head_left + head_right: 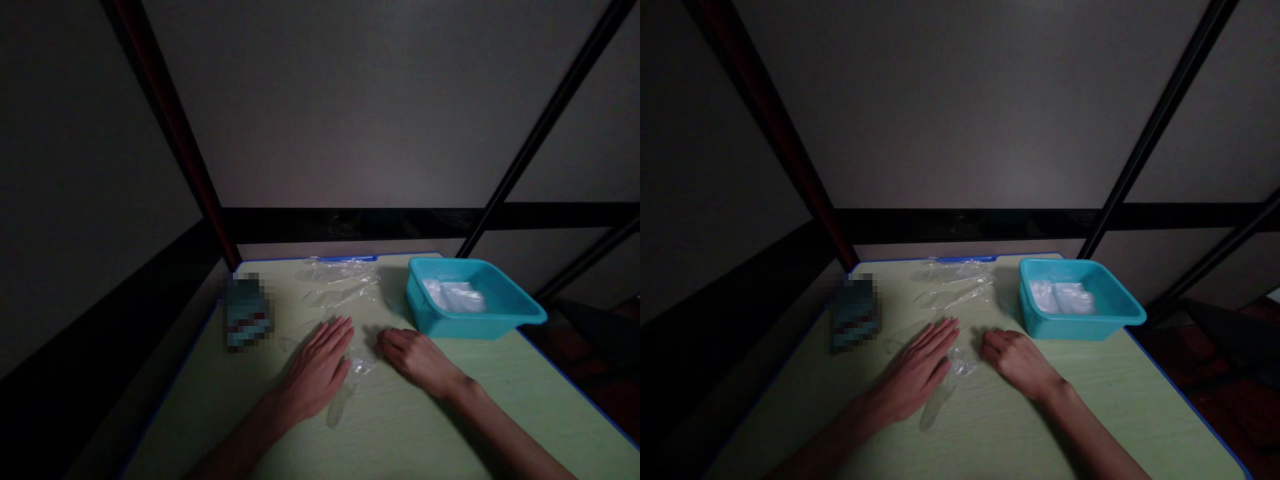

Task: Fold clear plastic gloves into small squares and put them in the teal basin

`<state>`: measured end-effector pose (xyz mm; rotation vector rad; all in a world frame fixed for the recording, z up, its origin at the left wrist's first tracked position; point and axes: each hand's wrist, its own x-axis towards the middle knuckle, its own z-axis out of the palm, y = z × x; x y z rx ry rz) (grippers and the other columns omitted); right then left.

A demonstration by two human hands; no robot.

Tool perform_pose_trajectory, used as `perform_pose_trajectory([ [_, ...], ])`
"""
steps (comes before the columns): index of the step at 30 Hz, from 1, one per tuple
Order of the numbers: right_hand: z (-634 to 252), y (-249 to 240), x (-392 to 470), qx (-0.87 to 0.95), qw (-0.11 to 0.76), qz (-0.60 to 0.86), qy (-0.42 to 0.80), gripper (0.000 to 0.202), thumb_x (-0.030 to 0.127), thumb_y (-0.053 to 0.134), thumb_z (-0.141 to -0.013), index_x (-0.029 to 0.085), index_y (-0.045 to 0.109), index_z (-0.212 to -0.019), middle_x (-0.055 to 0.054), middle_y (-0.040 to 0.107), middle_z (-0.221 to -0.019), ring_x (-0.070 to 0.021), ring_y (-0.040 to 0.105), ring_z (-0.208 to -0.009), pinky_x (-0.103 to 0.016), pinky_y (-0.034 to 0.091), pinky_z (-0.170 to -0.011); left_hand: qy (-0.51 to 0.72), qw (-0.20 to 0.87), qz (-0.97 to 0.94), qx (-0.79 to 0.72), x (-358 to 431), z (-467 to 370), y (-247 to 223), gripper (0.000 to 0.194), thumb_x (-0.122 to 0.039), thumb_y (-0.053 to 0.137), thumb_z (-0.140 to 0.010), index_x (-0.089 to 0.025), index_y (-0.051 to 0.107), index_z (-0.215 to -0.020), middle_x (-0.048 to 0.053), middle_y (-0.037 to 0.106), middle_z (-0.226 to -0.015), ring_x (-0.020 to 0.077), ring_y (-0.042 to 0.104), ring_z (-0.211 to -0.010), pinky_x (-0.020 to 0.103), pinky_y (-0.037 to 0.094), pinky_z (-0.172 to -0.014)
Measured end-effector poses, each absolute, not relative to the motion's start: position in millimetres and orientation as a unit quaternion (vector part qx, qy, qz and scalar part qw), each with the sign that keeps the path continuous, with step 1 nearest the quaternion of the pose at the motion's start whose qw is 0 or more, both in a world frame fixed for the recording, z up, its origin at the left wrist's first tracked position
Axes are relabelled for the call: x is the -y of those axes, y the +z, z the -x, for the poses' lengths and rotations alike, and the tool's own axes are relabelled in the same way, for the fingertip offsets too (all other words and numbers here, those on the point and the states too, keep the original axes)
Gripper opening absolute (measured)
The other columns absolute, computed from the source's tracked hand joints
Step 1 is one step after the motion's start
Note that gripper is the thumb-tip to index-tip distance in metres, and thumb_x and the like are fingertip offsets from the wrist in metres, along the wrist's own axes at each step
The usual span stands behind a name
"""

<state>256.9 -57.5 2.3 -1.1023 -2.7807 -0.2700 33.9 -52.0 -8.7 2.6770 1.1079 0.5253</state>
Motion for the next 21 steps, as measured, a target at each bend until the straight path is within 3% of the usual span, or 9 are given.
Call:
perform_pose_trajectory([
  [7, -266.6, 8.0, 53.8, 0.915, 0.118, 0.383, -0.054, 0.030, 0.020, 0.029, -0.091, 0.014, 0.058, -0.090, -0.009, 0.060, -0.091, -0.0144, 0.057, -0.074, -0.025, 0.046, -0.065, 0.159, 0.083, -0.912, -0.368, 53.8, -33.7, -7.4, 0.045, -0.020, 0.034, -0.086, -0.020, 0.030, -0.130, 0.003, 0.030, -0.138, 0.0166, 0.024, -0.127, 0.038, 0.023, -0.105],
  [17, -253.6, 0.9, 55.7, 0.942, 0.099, 0.309, -0.088, 0.028, 0.019, 0.033, -0.091, 0.017, 0.058, -0.079, -0.002, 0.060, -0.075, -0.0122, 0.053, -0.062, -0.025, 0.040, -0.057, 0.147, 0.082, -0.915, -0.365, 52.1, -33.9, -11.3, 0.043, -0.019, 0.034, -0.086, -0.020, 0.033, -0.129, 0.003, 0.031, -0.138, 0.0156, 0.025, -0.127, 0.036, 0.024, -0.105],
  [21, -250.8, 4.2, 56.2, 0.940, 0.108, 0.312, -0.090, 0.027, 0.018, 0.030, -0.092, 0.016, 0.056, -0.085, -0.005, 0.061, -0.087, -0.0126, 0.055, -0.067, -0.025, 0.042, -0.059, 0.130, 0.081, -0.919, -0.364, 52.7, -34.2, -8.7, 0.043, -0.019, 0.034, -0.085, -0.019, 0.033, -0.128, 0.004, 0.030, -0.138, 0.0157, 0.023, -0.127, 0.035, 0.023, -0.105],
])
